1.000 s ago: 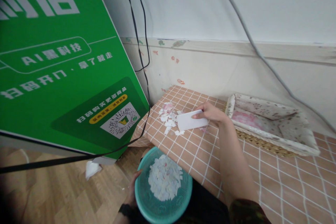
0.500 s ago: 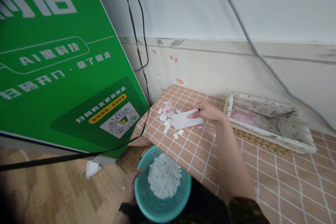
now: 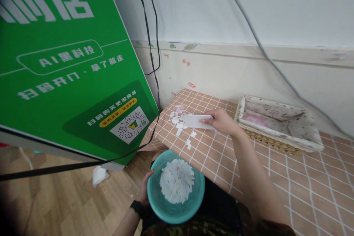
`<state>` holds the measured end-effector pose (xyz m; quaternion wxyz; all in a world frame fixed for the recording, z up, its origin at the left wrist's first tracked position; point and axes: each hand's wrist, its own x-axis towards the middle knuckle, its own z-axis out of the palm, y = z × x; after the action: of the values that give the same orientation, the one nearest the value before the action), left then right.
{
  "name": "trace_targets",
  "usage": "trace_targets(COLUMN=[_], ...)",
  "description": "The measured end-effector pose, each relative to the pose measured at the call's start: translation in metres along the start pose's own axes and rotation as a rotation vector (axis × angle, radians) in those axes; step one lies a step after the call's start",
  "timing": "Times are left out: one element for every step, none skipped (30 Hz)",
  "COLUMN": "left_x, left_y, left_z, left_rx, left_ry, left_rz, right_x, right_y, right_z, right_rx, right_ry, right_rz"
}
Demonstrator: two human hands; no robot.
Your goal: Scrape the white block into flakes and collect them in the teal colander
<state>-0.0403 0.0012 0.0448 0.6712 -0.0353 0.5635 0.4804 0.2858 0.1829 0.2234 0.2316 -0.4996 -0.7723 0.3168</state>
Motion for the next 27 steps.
trace_targets(left_x=[0.000,0.000,-0.001,-0.003,-0.005,-0.007,-0.010,-0.013,-0.015,-0.017,-0.019,-0.020,-0.021,-0.023,-0.024,-0.026,-0.028,-0.030,-0.032,-0.035,-0.037,-0.039,-0.041,-0.042,-0.043,-0.044,-0.044], left_y=[-0.001,-0.002,-0.003,-0.004,-0.004,-0.005,-0.005,-0.006,-0.006,-0.005,-0.005,-0.005,-0.004,-0.004,-0.003,-0.003,-0.003,-0.003,-0.003,-0.003,-0.003,-0.004,-0.005,-0.006,-0.007,-0.008,-0.009], left_z=[-0.001,-0.002,-0.001,-0.001,0.000,0.002,0.003,0.004,0.005,0.005,0.005,0.004,0.003,0.002,0.001,0.000,-0.001,-0.002,-0.002,-0.003,-0.003,-0.003,-0.003,-0.002,-0.002,-0.001,0.000], left_rx=[0.004,0.007,0.007,0.004,-0.001,-0.007,-0.014,-0.020,-0.024,-0.023,-0.022,-0.021,-0.022,-0.025,-0.033,-0.034,-0.033,-0.039,-0.038,-0.042,-0.050,-0.060,-0.073,-0.087,-0.103,-0.119,-0.137], left_ry=[-0.061,-0.120,-0.163,-0.181,-0.191,-0.198,-0.205,-0.225,-0.248,-0.273,-0.302,-0.328,-0.353,-0.376,-0.392,-0.403,-0.414,-0.436,-0.451,-0.475,-0.502,-0.532,-0.557,-0.574,-0.579,-0.575,-0.564], left_rz=[-0.009,-0.017,-0.018,-0.016,-0.014,-0.011,-0.016,-0.026,-0.041,-0.052,-0.053,-0.047,-0.037,-0.028,-0.020,-0.026,-0.038,-0.036,-0.044,-0.045,-0.043,-0.042,-0.042,-0.041,-0.037,-0.029,-0.014], right_x=[-0.010,-0.021,-0.033,-0.045,-0.055,-0.065,-0.074,-0.080,-0.086,-0.089,-0.092,-0.093,-0.094,-0.094,-0.093,-0.092,-0.092,-0.092,-0.092,-0.092,-0.094,-0.095,-0.097,-0.099,-0.101,-0.103,-0.104], right_y=[0.000,0.002,0.004,0.007,0.009,0.012,0.013,0.014,0.014,0.013,0.012,0.012,0.011,0.011,0.012,0.013,0.015,0.017,0.018,0.020,0.021,0.021,0.021,0.020,0.019,0.017,0.016], right_z=[0.011,0.024,0.037,0.051,0.063,0.074,0.083,0.089,0.094,0.097,0.099,0.101,0.102,0.103,0.105,0.107,0.109,0.112,0.115,0.118,0.120,0.121,0.122,0.122,0.122,0.122,0.122], right_rx=[-0.047,-0.073,-0.080,-0.087,-0.095,-0.108,-0.130,-0.156,-0.177,-0.191,-0.195,-0.189,-0.175,-0.158,-0.140,-0.123,-0.105,-0.088,-0.071,-0.057,-0.050,-0.050,-0.058,-0.069,-0.078,-0.083,-0.082], right_ry=[0.115,0.236,0.342,0.411,0.443,0.454,0.459,0.454,0.447,0.443,0.444,0.454,0.474,0.502,0.531,0.558,0.578,0.588,0.593,0.603,0.623,0.659,0.708,0.763,0.807,0.834,0.846], right_rz=[0.005,0.031,0.059,0.068,0.069,0.079,0.085,0.087,0.086,0.082,0.075,0.067,0.057,0.045,0.036,0.032,0.031,0.034,0.042,0.053,0.067,0.084,0.104,0.121,0.128,0.128,0.123])
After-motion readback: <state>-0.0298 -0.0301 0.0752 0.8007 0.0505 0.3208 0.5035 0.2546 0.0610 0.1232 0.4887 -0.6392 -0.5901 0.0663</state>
